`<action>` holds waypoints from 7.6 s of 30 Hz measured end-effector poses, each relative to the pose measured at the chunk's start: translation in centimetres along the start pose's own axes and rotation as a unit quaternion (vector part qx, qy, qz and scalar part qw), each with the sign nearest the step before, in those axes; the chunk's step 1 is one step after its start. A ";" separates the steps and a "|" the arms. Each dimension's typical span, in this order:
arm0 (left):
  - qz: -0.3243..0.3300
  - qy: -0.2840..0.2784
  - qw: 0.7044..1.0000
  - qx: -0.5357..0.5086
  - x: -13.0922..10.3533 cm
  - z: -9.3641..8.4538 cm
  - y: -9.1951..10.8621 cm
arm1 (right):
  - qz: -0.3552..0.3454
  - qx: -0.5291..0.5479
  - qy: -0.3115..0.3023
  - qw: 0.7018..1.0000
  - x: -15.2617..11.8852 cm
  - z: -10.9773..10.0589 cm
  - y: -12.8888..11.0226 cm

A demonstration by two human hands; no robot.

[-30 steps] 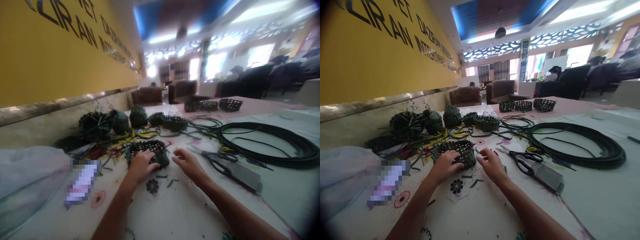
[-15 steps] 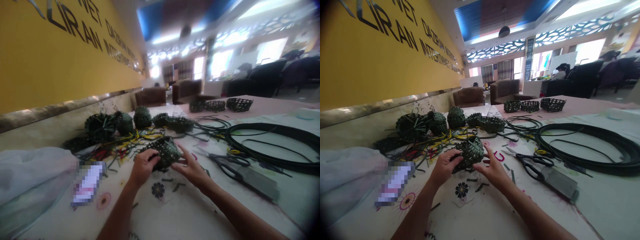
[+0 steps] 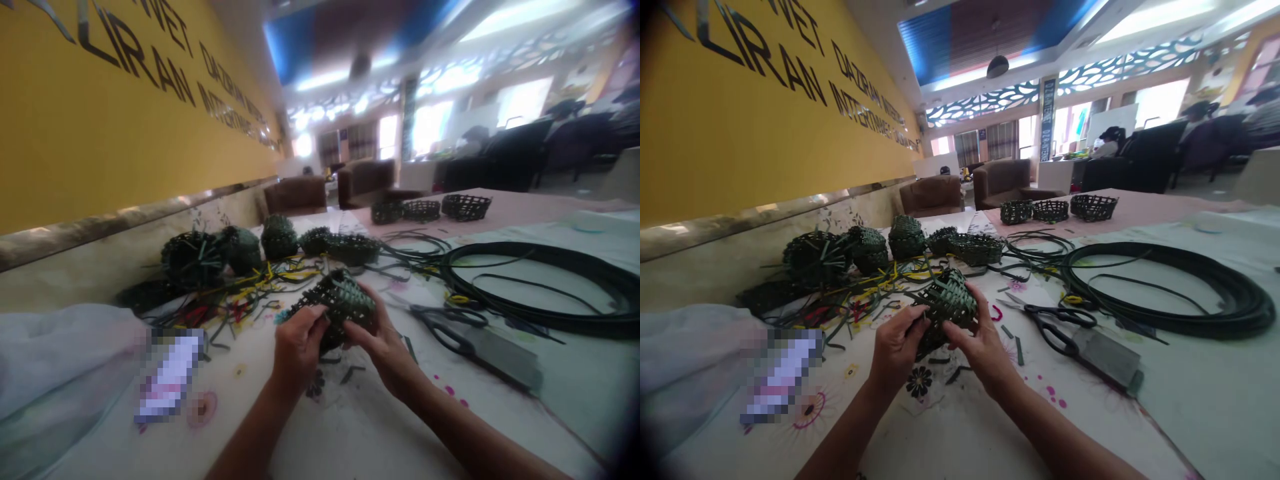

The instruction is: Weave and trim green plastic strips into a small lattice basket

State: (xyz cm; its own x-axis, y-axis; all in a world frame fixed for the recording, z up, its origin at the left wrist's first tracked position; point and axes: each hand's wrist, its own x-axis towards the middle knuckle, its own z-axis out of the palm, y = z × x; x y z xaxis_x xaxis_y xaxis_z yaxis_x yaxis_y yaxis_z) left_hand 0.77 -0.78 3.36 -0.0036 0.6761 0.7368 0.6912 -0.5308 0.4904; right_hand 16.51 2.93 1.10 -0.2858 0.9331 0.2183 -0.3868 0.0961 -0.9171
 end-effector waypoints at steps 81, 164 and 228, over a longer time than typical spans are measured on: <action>-0.377 -0.194 0.788 -0.447 0.7 -1.7 0.9 | -0.190 -0.176 -0.095 0.961 0.3 -2.0 -2.5; 0.040 0.051 0.996 0.056 -0.5 0.9 3.1 | -0.148 -0.200 0.042 0.968 0.0 -1.0 -1.9; 0.002 -0.110 0.993 0.031 0.8 -0.1 3.3 | -0.151 -0.198 0.110 0.962 -0.1 -0.9 -0.8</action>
State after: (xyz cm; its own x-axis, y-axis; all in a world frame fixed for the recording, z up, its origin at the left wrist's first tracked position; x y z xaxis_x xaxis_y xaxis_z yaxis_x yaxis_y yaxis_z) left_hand 2.96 -2.03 5.67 0.1524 0.7734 0.6153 0.7342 -0.5053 0.4533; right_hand 17.60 3.02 1.51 -0.0038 0.8887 0.4585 -0.0469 0.4578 -0.8878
